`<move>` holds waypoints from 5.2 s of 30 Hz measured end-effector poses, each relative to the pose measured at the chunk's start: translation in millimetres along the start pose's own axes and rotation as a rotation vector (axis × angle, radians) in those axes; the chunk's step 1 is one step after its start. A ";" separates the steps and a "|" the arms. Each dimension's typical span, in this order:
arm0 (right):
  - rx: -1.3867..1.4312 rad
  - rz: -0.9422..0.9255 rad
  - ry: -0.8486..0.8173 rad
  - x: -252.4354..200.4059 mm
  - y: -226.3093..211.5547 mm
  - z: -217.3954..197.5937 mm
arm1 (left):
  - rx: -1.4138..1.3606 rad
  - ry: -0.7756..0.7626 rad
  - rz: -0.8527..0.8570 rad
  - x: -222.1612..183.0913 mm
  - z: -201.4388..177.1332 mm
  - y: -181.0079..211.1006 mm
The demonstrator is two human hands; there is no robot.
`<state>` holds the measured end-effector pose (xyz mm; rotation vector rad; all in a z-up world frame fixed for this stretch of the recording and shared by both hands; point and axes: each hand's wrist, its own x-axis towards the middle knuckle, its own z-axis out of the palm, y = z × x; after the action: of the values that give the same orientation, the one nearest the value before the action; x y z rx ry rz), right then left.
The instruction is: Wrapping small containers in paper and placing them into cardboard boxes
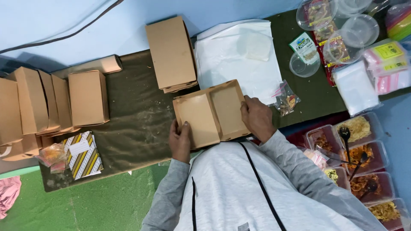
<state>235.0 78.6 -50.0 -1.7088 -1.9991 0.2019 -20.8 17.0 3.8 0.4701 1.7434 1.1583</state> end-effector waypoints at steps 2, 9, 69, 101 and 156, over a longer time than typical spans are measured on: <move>0.009 0.005 0.017 5.0 3.9 2.4 | -0.006 -0.017 -0.023 0.9 -0.5 3.5; 0.115 0.160 -0.220 26.9 -32.4 -41.3 | -0.150 -0.054 -0.073 48.7 -7.4 -53.3; 0.547 0.500 -0.457 91.5 -71.3 -47.8 | -0.083 -0.198 0.223 58.8 -23.5 -80.4; -0.483 -0.427 0.084 52.8 -60.9 11.9 | -0.164 -0.301 0.137 62.3 -22.4 -76.1; 0.169 0.384 -0.094 30.7 162.3 -39.8 | -0.072 -0.305 0.195 60.7 -25.4 -70.2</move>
<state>394.0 132.7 -75.7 -1.9857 -1.6438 0.5744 -58.8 15.3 -84.6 0.7448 1.4122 1.2108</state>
